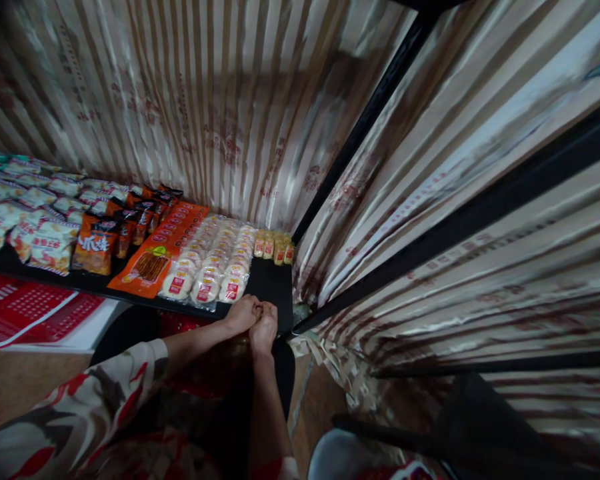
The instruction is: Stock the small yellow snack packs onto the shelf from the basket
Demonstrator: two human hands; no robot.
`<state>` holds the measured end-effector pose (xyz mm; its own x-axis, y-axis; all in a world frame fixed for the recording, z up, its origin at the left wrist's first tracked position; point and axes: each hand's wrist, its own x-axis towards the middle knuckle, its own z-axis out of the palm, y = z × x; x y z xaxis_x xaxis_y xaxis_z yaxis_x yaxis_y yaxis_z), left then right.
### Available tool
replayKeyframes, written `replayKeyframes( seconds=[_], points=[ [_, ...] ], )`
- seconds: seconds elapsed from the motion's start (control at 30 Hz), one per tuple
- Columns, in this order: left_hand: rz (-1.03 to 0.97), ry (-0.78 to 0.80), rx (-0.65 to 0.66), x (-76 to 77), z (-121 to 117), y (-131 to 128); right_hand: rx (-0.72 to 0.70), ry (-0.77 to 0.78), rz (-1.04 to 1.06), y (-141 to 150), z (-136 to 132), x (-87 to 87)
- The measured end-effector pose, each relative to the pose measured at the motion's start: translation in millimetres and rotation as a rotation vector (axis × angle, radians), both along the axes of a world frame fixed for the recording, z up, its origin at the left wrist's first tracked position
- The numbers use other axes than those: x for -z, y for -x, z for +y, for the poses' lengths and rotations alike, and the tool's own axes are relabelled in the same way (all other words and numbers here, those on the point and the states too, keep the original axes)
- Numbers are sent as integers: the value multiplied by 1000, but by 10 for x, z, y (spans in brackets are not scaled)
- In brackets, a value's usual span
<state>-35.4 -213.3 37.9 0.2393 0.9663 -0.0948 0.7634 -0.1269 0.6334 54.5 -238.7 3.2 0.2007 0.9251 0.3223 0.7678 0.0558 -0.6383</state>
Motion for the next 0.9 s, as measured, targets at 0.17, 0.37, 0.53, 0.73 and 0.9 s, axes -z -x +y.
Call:
replayKeyframes(
  seconds=[0.17,0.37,0.53,0.73,0.9],
  points=[
    [-23,-29,-10,14,-171,111,3,-30,-5,78,-153,27],
    [-44,-44,4,76,-397,241,-9,-108,10,170,-379,101],
    [5,-24,62,197,-556,328,-14,-148,68,276,-585,315],
    [25,119,79,437,-633,406,-26,57,99,350,-655,623],
    [-32,235,66,603,-587,450,-48,163,118,351,-586,843]
  ],
)
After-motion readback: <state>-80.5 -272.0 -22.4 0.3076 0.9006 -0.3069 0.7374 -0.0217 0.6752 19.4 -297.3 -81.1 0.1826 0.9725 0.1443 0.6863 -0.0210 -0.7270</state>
